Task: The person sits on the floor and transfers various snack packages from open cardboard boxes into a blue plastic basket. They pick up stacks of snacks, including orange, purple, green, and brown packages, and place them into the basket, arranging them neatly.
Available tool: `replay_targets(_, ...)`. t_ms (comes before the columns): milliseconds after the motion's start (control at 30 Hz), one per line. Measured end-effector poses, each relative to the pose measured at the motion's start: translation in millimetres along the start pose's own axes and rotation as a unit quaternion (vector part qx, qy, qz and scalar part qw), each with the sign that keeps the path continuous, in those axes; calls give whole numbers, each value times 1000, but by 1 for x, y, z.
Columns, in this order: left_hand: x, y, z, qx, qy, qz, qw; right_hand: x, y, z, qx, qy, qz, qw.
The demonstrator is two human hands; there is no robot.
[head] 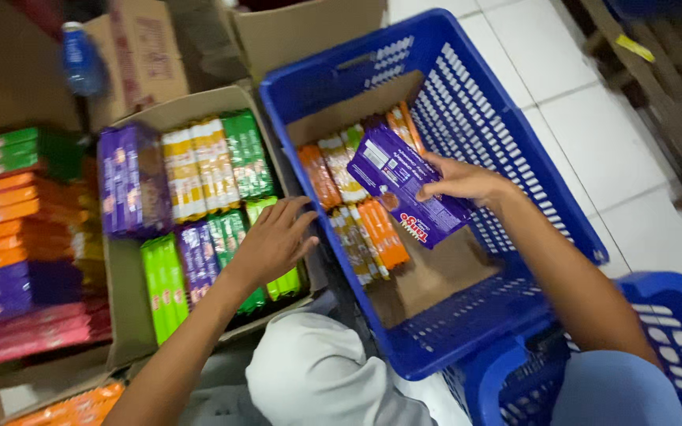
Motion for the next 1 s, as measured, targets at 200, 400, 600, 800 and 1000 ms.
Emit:
replay_targets(200, 48, -33, 40, 51, 25, -5, 998, -85, -179, 120, 77, -64, -212, 972)
replay_targets(400, 64, -40, 49, 47, 37, 12, 998, -77, -321, 178, 191, -90, -300, 930)
replay_targets(600, 72, -40, 54, 35, 30, -8, 999, -41, -325, 173, 88, -93, -205, 970)
replay_targets(800, 62, -42, 59, 33, 39, 0, 999, -47, -397, 220, 164, -72, -69, 981)
replay_targets(1000, 69, -42, 60, 31, 61, 1, 998, -13, -371, 191, 199, 32, -105, 974)
Point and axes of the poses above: each hand's wrist, its own z-axis towards the middle knuckle, its own x-axis out of the palm, y = z × x, the point moved 10 cm from there along z, towards the middle knuckle, and after that the axes turned 8 degrees about z, right-handed, at the moved point
